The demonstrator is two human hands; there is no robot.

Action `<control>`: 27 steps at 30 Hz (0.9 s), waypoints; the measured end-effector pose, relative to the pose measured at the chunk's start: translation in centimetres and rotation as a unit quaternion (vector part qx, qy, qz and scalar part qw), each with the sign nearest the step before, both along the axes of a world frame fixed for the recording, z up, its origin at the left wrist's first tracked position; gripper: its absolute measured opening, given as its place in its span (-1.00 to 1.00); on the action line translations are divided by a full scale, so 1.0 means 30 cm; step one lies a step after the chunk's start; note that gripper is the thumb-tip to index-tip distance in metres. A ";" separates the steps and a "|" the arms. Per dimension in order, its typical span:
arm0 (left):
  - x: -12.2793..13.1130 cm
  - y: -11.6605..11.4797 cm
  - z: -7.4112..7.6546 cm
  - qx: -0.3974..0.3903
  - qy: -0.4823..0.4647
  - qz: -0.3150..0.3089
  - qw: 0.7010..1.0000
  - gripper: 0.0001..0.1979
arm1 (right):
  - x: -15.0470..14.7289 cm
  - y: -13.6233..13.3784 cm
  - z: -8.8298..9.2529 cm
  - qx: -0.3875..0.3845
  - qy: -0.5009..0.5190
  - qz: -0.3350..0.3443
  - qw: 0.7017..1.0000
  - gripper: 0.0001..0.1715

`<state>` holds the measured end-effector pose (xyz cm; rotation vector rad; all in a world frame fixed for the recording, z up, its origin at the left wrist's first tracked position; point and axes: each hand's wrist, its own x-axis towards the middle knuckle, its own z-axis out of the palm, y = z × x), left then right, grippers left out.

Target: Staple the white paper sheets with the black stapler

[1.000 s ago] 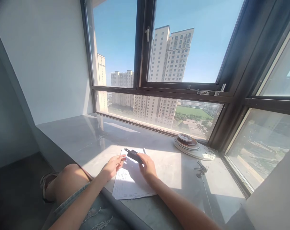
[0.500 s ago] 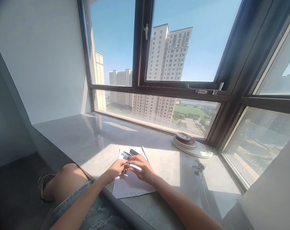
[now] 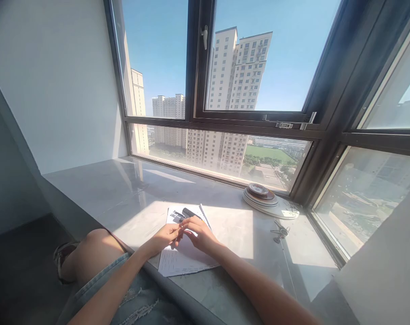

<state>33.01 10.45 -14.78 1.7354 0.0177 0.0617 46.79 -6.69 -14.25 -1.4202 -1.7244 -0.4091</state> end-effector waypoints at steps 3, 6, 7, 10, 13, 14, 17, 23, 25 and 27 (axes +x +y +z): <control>0.001 0.001 0.001 0.009 -0.007 0.001 1.000 -0.51 | 0.007 0.000 0.000 -0.002 0.006 0.003 1.000 -0.82; 0.000 0.001 0.003 0.013 -0.016 0.008 1.000 -0.53 | 0.018 -0.004 0.004 0.000 0.015 -0.002 1.000 -0.79; -0.001 0.001 0.003 0.016 -0.020 0.010 1.000 -0.54 | 0.022 -0.007 0.010 0.002 0.019 -0.005 1.000 -0.78; -0.001 0.003 0.000 0.021 -0.024 0.009 0.999 -0.56 | 0.040 -0.018 0.039 0.023 0.036 -0.018 0.999 -0.77; 0.000 0.007 -0.007 0.022 -0.022 0.009 0.999 -0.58 | 0.085 -0.038 0.079 0.054 0.061 -0.066 0.995 -0.81; 0.000 0.008 -0.008 0.022 -0.020 0.010 1.000 -0.60 | 0.110 -0.047 0.090 0.062 0.071 -0.095 0.991 -0.83; -0.002 0.009 -0.004 0.034 -0.012 0.015 0.999 -0.64 | 0.213 -0.084 0.094 0.063 0.111 -0.211 0.969 -0.87; -0.010 0.002 0.010 0.045 0.034 0.022 0.998 -0.69 | 0.397 -0.152 -0.015 -0.105 0.129 -0.413 0.896 -0.77; -0.009 0.001 0.009 0.038 0.047 0.027 0.998 -0.71 | 0.422 -0.156 -0.046 -0.154 0.126 -0.435 0.878 -0.76; -0.006 0.000 0.008 0.038 0.050 0.031 0.998 -0.71 | 0.434 -0.151 -0.062 -0.179 0.122 -0.440 0.871 -0.74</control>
